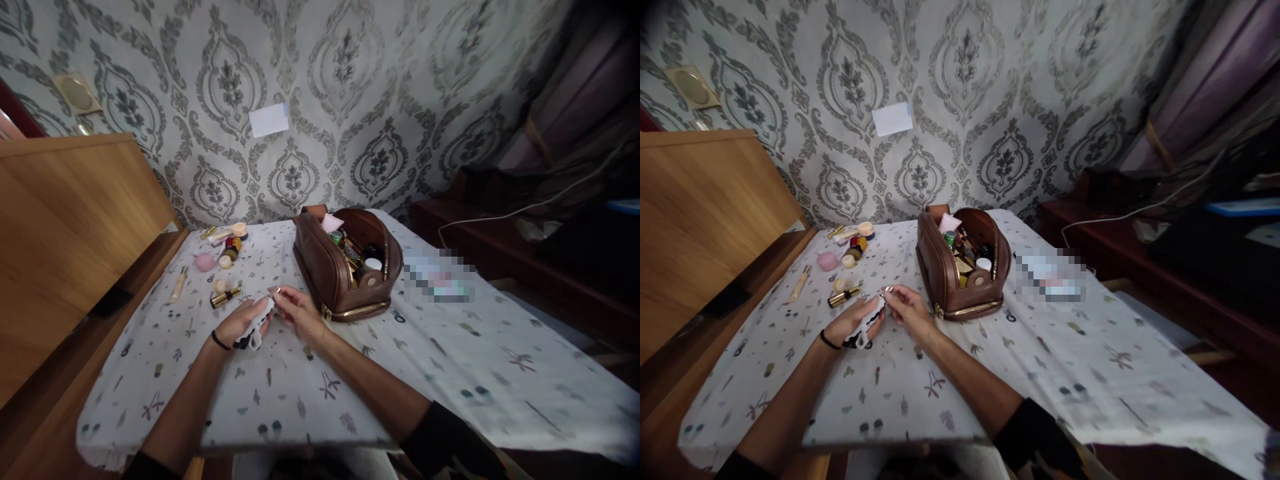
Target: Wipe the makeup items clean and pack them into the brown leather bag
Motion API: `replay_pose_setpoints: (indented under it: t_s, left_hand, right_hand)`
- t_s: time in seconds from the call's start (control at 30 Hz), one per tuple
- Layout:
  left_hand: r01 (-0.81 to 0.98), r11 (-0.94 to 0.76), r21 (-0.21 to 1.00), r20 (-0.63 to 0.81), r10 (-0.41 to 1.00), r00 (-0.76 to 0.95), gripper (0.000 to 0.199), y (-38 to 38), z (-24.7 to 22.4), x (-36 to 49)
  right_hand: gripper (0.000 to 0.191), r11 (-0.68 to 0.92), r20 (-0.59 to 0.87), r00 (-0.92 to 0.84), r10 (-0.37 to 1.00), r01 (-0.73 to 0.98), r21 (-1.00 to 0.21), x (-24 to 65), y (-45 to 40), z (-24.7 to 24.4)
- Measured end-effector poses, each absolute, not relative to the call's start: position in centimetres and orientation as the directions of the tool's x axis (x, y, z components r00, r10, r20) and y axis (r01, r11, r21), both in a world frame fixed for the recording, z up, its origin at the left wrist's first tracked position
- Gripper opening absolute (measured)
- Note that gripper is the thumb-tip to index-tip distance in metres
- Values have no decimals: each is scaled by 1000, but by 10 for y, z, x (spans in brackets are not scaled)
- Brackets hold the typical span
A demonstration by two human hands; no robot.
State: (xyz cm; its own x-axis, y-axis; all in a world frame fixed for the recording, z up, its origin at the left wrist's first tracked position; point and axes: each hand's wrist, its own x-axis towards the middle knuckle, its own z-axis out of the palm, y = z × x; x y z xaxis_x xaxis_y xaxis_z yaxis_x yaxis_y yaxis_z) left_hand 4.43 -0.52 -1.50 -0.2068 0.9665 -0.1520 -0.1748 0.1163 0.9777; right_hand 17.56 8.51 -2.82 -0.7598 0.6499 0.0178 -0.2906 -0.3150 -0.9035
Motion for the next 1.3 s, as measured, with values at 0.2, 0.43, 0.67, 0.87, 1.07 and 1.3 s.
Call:
replay_pose_setpoints:
  t_s: [0.2, 0.43, 0.67, 0.87, 1.07, 1.3]
  left_hand:
    - [-69, 236, 969, -240, 969, -56, 29, -10, -2, 37]
    - [-11, 220, 975, -219, 961, -167, 22, -19, 6, 9]
    - [-94, 49, 994, -92, 832, -547, 40, -13, -3, -10]
    - [-3, -173, 985, 101, 590, -801, 36, -5, -13, -12]
    - [-74, -312, 947, 105, 522, -847, 48, 4, -18, 1]
    - [-276, -323, 905, 18, 677, -736, 46, 11, -18, 32]
  right_hand:
    - [40, -357, -6, -738, 675, -319, -878, 175, 84, -27]
    - [38, -353, -27, -671, 741, -355, -866, 175, 86, -28]
    - [37, -298, -28, -696, 717, -270, -916, 173, 86, -33]
    - [37, -102, 46, -791, 610, -136, -985, 170, 77, -43]
    - [38, -26, 75, -809, 583, -112, -993, 168, 75, -49]
    - [42, -50, 83, -808, 583, -137, -989, 168, 75, -48]
